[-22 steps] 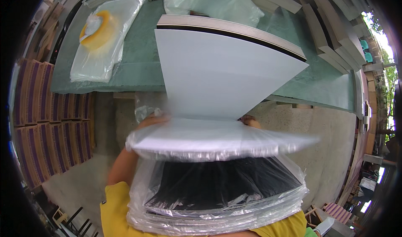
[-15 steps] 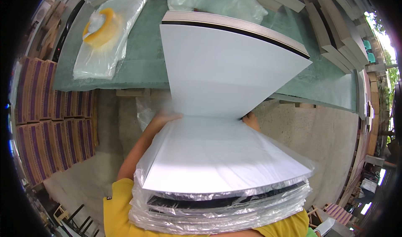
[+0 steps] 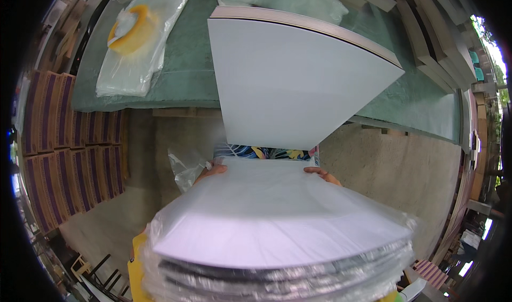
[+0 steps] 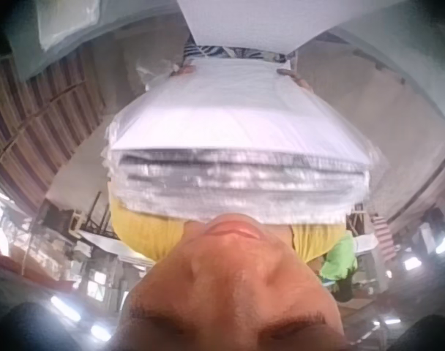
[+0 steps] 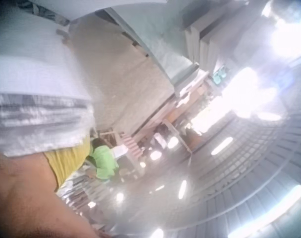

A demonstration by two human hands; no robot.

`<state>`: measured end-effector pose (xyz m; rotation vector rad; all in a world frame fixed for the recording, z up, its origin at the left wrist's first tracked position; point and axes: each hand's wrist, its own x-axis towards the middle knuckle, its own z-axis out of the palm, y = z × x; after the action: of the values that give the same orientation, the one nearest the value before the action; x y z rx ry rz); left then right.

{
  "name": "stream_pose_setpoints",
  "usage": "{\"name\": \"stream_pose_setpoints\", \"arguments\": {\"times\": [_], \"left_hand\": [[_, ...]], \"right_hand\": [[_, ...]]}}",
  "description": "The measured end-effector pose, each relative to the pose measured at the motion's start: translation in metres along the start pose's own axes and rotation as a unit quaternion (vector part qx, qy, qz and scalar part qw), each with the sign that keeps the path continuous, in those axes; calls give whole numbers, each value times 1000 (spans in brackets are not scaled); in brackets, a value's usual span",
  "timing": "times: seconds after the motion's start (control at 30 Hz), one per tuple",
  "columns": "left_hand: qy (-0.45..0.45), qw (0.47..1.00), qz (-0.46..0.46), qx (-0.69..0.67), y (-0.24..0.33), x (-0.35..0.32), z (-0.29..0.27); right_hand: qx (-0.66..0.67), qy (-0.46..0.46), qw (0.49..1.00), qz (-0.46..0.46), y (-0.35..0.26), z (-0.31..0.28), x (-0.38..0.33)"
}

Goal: The person wraps individual white paper stacks in clear plastic film by hand, folding the film around the stack and tucking the ends before placing the wrapped stack on top of others.

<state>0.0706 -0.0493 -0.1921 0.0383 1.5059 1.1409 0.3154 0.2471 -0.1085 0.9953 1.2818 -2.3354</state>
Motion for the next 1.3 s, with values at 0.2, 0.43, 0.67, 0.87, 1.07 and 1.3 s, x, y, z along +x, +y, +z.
{"name": "stream_pose_setpoints", "arguments": {"times": [0.2,0.43,0.67,0.87,1.07,1.3], "left_hand": [[132,925,173,311,154,-79,22],[-473,808,232,264,210,-121,98],[-85,869,293,389,131,2,96],[52,835,525,156,282,-68,126],[59,904,422,9,262,-74,83],[-29,924,351,152,255,-75,89]], "right_hand": [[-558,20,828,55,-125,28,-28],[-463,-524,708,-103,-133,87,-29],[-615,-280,737,-13,-78,51,71],[-211,-128,937,-247,-189,124,23],[-190,-135,950,-209,-164,88,16],[-253,-152,912,-285,-163,99,22]]}}
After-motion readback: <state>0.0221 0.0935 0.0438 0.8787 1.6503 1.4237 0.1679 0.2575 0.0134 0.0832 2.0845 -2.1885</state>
